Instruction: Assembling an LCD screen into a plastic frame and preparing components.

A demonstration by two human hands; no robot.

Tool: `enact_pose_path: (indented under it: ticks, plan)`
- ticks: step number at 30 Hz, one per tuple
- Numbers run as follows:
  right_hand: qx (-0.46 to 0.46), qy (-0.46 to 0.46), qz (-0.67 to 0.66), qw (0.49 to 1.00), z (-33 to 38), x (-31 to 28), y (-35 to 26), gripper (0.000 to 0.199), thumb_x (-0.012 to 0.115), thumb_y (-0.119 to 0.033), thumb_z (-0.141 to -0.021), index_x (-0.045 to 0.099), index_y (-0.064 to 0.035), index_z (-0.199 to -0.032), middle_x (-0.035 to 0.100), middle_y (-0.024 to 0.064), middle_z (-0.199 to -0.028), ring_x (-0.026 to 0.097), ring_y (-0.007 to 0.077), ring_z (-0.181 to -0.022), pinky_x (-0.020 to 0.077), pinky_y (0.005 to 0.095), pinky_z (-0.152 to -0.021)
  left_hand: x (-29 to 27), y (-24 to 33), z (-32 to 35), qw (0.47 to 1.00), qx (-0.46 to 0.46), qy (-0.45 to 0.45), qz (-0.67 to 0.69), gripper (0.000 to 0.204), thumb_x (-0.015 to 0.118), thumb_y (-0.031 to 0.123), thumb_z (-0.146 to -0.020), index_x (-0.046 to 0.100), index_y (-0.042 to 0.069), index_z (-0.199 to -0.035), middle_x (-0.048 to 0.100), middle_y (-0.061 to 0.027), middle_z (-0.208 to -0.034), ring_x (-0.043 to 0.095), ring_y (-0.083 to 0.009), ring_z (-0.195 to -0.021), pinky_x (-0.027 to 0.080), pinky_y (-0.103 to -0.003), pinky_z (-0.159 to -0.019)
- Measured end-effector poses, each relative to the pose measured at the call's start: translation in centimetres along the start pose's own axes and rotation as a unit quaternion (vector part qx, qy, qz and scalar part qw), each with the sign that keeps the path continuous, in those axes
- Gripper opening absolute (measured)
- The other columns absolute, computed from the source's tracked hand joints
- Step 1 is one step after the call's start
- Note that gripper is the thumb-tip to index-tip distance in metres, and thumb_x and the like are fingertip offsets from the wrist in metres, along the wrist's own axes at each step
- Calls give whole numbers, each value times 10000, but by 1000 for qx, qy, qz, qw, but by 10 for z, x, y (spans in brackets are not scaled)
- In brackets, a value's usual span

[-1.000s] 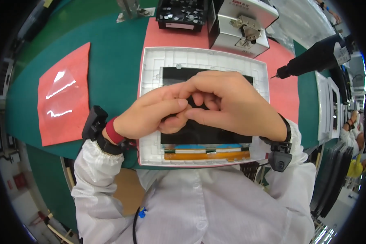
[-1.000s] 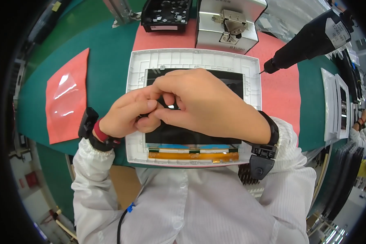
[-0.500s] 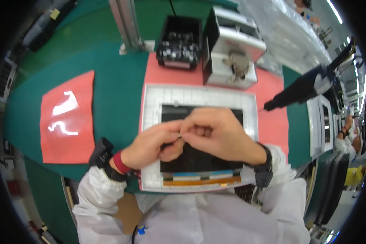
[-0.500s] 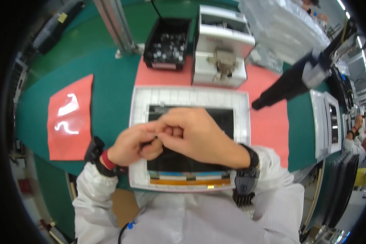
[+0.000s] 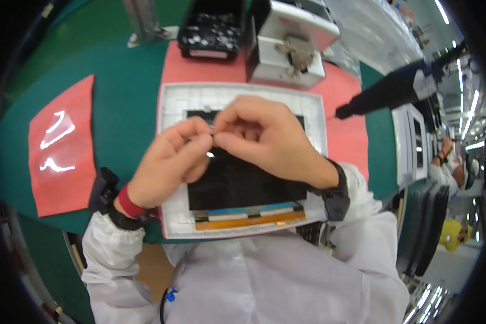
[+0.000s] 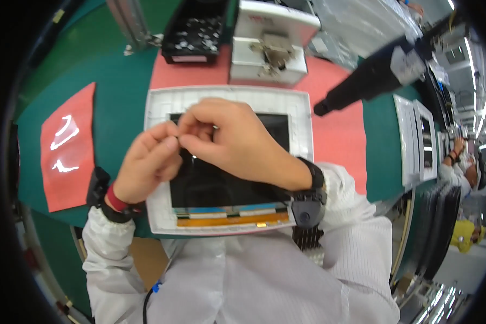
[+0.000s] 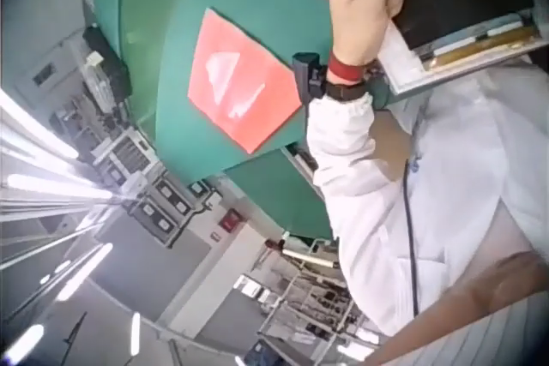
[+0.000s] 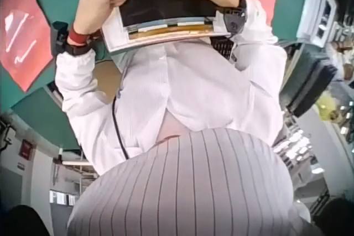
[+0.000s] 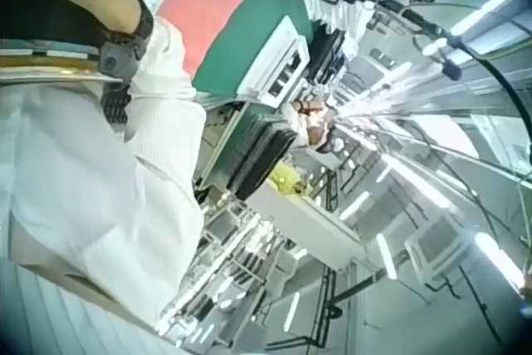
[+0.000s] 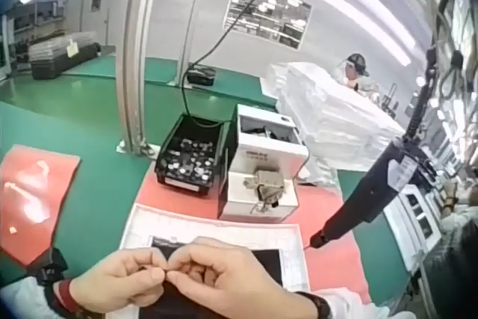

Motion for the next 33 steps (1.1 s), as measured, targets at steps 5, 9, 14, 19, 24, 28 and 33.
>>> enact_pose_path:
  ticks: [5,9,14,19,24,28,33]
  plan:
    - [-53,12,2,999,-2,-3,1,71,709,-46,-835,679,-43,-899,583,-22,-806,513,37,-669,385,197,-546,-2,-3,-4,1000,-3,-4,10,128,529,191,-1016,500,66,-1021,346,78,-607,275,-28,-479,189,-216,-451]
    - [-75,15,19,997,1,-5,-5,79,718,-41,-821,690,-56,-893,592,-13,-785,519,44,-650,384,204,-533,0,0,-3,1000,19,-6,-6,115,540,170,-1008,504,61,-1019,358,77,-618,284,-26,-485,201,-212,-450]
    - [-88,19,40,995,4,-4,-11,88,728,-35,-805,696,-51,-885,605,2,-775,518,64,-607,390,213,-519,1,7,3,998,42,25,-39,92,566,113,-982,528,47,-1033,395,77,-651,330,-21,-512,244,-200,-458]
    - [-70,4,65,995,5,-4,-11,123,728,5,-786,695,-33,-898,640,31,-828,551,83,-607,433,221,-525,2,1,3,999,26,28,-30,95,591,53,-952,540,46,-1032,388,96,-666,343,-3,-548,266,-185,-483]
    - [-87,10,59,994,4,-1,-16,158,718,36,-787,699,-22,-933,644,42,-851,581,87,-643,451,214,-541,-1,5,4,998,19,30,-44,95,610,55,-940,544,52,-1009,387,101,-673,351,4,-565,277,-179,-491]
    - [-97,13,58,994,1,-3,-19,169,725,33,-781,710,-30,-937,644,41,-862,585,87,-667,456,212,-545,-2,10,4,997,29,29,-64,98,614,79,-943,550,53,-1012,408,101,-681,364,7,-574,282,-177,-495]
    - [-146,7,106,984,4,-2,-27,188,732,6,-778,711,-54,-954,630,37,-904,583,107,-669,462,230,-549,-2,7,4,996,7,35,-76,141,617,128,-955,594,41,-1064,490,95,-714,400,9,-583,301,-168,-506]
Point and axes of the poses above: each hand's wrist, its own z-axis away from the middle knuckle, its own x-axis out of the palm, y = z × x, the point moved 8 cm from there along -z, towards the middle knuckle
